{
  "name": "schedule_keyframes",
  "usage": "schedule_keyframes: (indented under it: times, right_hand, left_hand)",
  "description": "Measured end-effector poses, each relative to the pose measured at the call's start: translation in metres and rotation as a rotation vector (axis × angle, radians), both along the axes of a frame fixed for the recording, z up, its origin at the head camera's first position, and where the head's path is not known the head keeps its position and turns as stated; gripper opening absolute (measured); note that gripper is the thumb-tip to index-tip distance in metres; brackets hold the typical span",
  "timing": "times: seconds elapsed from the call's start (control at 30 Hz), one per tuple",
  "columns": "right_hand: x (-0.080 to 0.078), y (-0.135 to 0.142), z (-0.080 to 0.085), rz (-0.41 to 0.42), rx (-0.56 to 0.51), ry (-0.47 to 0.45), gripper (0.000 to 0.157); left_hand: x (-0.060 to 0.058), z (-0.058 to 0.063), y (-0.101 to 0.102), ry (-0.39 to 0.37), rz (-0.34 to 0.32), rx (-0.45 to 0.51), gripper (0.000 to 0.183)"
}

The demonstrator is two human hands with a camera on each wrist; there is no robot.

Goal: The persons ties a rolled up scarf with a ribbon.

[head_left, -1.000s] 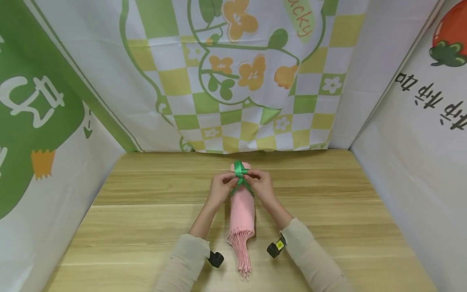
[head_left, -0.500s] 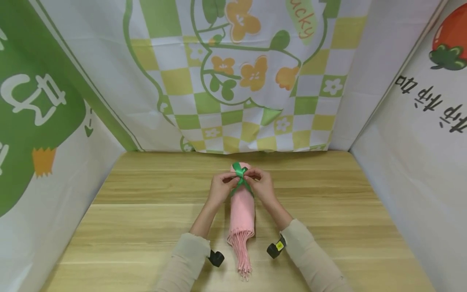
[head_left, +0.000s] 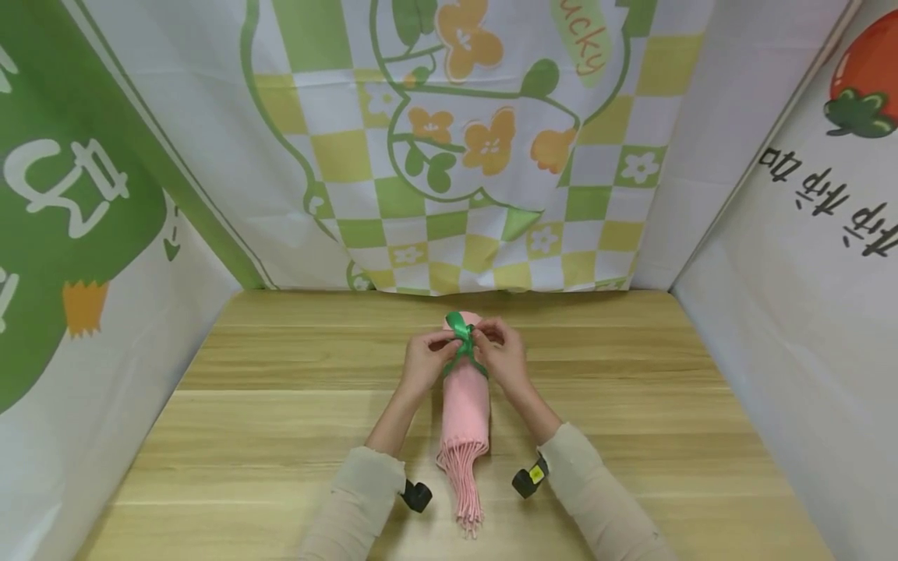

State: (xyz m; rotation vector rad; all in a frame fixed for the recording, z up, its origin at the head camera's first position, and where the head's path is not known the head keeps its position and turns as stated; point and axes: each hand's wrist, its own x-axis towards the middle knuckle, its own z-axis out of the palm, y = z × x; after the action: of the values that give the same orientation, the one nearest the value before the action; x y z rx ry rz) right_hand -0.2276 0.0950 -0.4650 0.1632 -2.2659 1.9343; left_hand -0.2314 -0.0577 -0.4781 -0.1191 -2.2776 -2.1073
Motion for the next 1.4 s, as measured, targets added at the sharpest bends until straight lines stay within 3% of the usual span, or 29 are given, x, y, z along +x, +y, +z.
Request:
schedule_keyframes:
  times: [0.2, 0.37, 0.47, 0.57, 0.63, 0.73, 0.83, 0.9, 1.03, 1.13, 1.27, 1.4]
  right_hand:
    - [-0.001, 0.001, -0.003, 0.042, 0.081, 0.052, 0.015]
    - [0.0, 0.0, -0.003, -0.012, 0.019, 0.012, 0.01]
    - [-0.001, 0.001, -0.004, -0.003, -0.117, -0.058, 0.008]
    - [-0.003, 0.003, -0.007, 0.047, -0.319, -0.137, 0.005]
    - [-0.002, 0.004, -0.007, 0.09, -0.456, -0.191, 0.009]
    - [0.0, 0.005, -0.007, 0.139, -0.57, -0.236, 0.018]
    - [0.0, 0.004, -0.007, 0.128, -0.532, -0.241, 0.032]
    - [0.0, 0.003, -0.008, 0.085, -0.477, -0.238, 0.033]
    - [-0.002, 0.002, -0.01, -0.031, -0.382, -0.225, 0.024]
    - [-0.004, 0.004, -0.01, -0.097, -0.362, -0.216, 0.012]
    - [-0.008, 0.013, -0.011, -0.113, -0.411, -0.215, 0.02]
    - [-0.009, 0.027, -0.01, -0.1, -0.505, -0.212, 0.029]
  left_hand:
    - [0.0, -0.001, 0.001, 0.052, -0.008, -0.032, 0.018]
    - [0.001, -0.002, 0.002, 0.064, -0.025, -0.033, 0.019]
    - [0.002, -0.002, 0.001, 0.037, -0.017, 0.007, 0.021]
    - [0.003, -0.002, 0.001, -0.027, -0.013, 0.072, 0.024]
    - [0.003, -0.003, 0.002, -0.067, -0.011, 0.119, 0.027]
    - [0.003, -0.003, 0.006, -0.124, 0.0, 0.221, 0.032]
    - [0.001, -0.003, 0.011, -0.163, 0.029, 0.321, 0.037]
    - [0.0, -0.002, 0.015, -0.181, 0.042, 0.362, 0.037]
    - [-0.002, -0.003, 0.019, -0.213, 0.037, 0.418, 0.038]
    - [-0.002, -0.004, 0.019, -0.234, -0.003, 0.469, 0.044]
    - [-0.001, -0.003, 0.015, -0.258, -0.053, 0.44, 0.052]
    - [0.0, -0.001, 0.002, -0.255, -0.022, 0.328, 0.049]
